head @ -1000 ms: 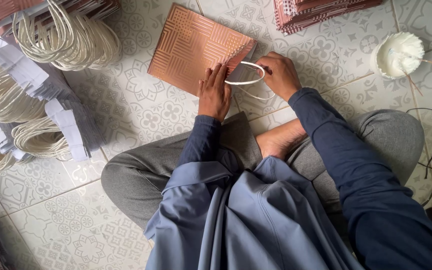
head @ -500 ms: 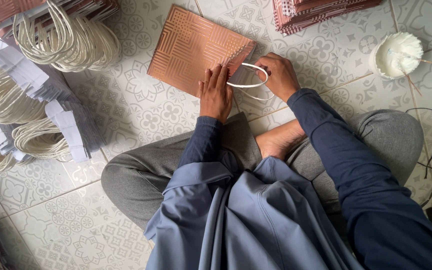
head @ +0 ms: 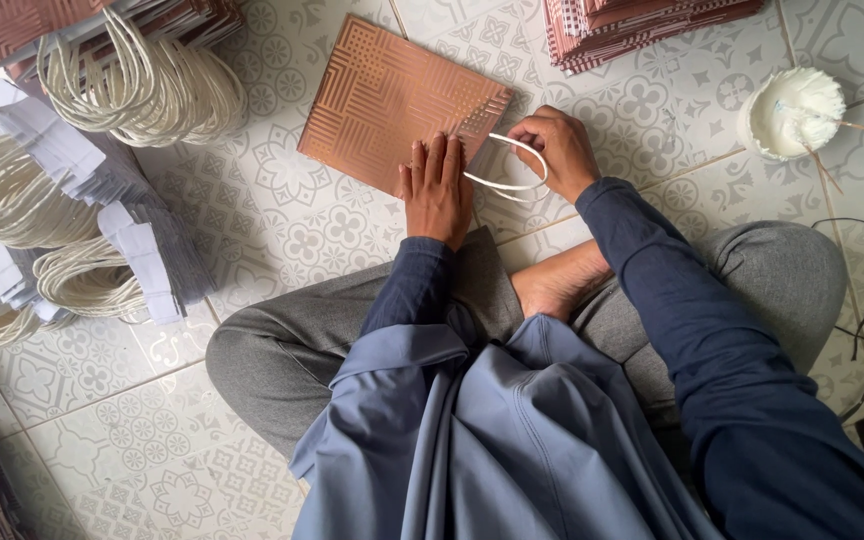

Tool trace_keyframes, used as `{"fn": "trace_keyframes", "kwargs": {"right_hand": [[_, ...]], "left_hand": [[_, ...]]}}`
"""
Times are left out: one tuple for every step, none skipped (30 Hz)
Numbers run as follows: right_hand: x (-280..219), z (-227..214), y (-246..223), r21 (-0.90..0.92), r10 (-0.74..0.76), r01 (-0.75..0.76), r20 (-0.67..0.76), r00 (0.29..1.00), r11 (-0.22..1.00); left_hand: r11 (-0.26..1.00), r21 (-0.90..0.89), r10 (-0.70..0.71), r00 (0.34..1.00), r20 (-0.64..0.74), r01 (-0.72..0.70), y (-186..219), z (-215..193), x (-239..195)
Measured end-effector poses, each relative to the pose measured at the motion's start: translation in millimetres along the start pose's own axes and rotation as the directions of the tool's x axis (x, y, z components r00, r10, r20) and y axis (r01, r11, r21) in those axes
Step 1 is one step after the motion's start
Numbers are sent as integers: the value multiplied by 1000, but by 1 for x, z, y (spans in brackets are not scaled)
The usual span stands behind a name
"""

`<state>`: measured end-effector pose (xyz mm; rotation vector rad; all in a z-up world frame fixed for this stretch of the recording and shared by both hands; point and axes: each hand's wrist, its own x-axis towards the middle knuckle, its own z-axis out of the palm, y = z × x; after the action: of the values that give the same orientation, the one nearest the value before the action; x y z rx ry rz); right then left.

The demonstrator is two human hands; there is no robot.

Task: The person sits on the floor and assembles paper bags by attaching white handles. They apply glue to small white paper tabs, press them onto the handles, and then attach the handles to the inside of the patterned paper bags. The person stacks the finished bags and repeats the process with new materials.

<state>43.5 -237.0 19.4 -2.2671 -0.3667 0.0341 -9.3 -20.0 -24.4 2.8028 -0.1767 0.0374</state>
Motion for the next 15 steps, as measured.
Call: {"fn": "trace_keyframes", "kwargs": {"right_hand": [[0,1,1,1,-2,2,-3,1000,1000],[0,2,2,-5,-9,9,-8,1000,1000],[-1,2,3,-12,-16,16,-14,1000,1000],[-1,2,3,-12,-14,14,-19,1000,1000],[-1,1,2,-1,-13,13,-20,1000,1000],[0,2,2,11,-13,13,-21,1000,1000],[0,2,4,13,-12,12,-25,1000,1000],[0,3,6,9,-11,11,-26,1000,1000],[0,4,9,5,-10,10,-26,1000,1000],[0,3,8,6,-9,9,-30,1000,1000],[0,3,8,0,-15,15,-31,999,1000],[0,3,8,-8,-22,21,-32,999,1000],[0,3,7,-7,-21,20,-35,999,1000],[0,3,7,-9,-25,25,-33,999,1000],[1,3,6,-10,-30,29,-30,999,1000]], "left_hand": [[1000,3,1,1000,-2,-1,1,-1,-1],[1000,8,3,1000,-10,-3,1,-2,-1],[1000,12,5,1000,-17,-5,2,-3,-2],[1000,14,10,1000,-17,-10,1,-2,-2],[1000,29,12,1000,-22,-12,0,0,-2],[999,46,14,1000,-28,-13,-2,2,-2],[999,49,19,999,-27,-17,-2,2,-1],[999,34,12,1000,-11,-12,-1,2,-2],[1000,20,6,1000,5,-6,-1,2,-2],[1000,22,10,1000,6,-10,-1,1,-2],[1000,21,7,1000,13,-7,-1,-1,-2],[1000,18,4,1000,21,-4,-1,-2,-2],[1000,19,7,1000,21,-7,-2,0,-2],[1000,19,3,1000,27,-4,-3,1,-2],[1000,18,0,999,34,-1,-4,2,-1]]}}
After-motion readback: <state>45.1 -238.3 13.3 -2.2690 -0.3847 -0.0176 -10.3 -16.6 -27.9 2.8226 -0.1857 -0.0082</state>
